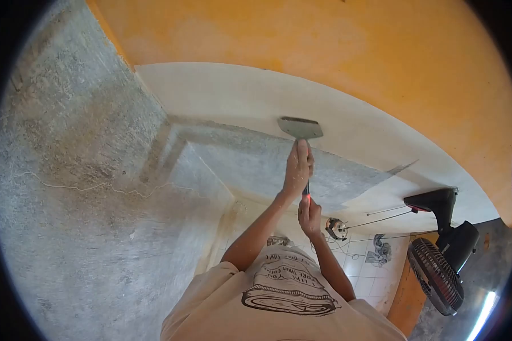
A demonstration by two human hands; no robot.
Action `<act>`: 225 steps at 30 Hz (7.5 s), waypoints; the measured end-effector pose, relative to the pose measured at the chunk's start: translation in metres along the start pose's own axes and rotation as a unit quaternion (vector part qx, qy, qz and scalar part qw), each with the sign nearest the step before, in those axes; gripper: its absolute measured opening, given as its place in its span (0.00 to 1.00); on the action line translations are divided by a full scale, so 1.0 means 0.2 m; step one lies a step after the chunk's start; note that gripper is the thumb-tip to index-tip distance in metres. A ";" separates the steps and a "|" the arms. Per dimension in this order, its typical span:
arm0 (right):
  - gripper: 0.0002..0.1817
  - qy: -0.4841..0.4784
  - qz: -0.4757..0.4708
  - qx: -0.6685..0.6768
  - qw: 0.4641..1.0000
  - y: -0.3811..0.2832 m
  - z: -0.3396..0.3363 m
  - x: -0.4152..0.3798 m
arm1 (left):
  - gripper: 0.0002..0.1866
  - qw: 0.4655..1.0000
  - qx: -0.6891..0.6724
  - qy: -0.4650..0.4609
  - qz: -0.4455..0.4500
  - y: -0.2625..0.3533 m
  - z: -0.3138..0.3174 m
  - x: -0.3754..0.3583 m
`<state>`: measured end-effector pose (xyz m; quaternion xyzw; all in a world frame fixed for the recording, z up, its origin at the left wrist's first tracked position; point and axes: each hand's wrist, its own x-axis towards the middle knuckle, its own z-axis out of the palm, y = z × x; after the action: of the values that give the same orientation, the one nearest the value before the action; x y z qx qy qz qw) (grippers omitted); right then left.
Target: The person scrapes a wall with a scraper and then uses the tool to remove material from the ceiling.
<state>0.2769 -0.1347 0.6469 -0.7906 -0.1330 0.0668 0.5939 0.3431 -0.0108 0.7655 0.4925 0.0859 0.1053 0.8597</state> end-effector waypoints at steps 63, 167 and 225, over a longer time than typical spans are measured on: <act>0.27 -0.065 0.031 0.013 0.997 0.23 -0.02 -0.11 | 0.31 0.984 0.039 0.135 -0.109 -0.33 -0.21 0.00; 0.35 0.074 0.206 0.120 0.968 0.60 -0.98 -0.47 | 0.22 0.986 0.103 -0.085 -0.101 -0.99 0.70 -0.23; 0.32 0.181 0.179 0.229 0.939 0.30 -0.91 -0.57 | 0.18 0.976 0.057 -0.175 -0.112 -0.87 1.07 -0.36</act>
<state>0.2239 -0.3513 0.6360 -0.6425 0.1394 0.0566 0.7514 0.3445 -0.2942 0.7249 0.5383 -0.0053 -0.0849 0.8384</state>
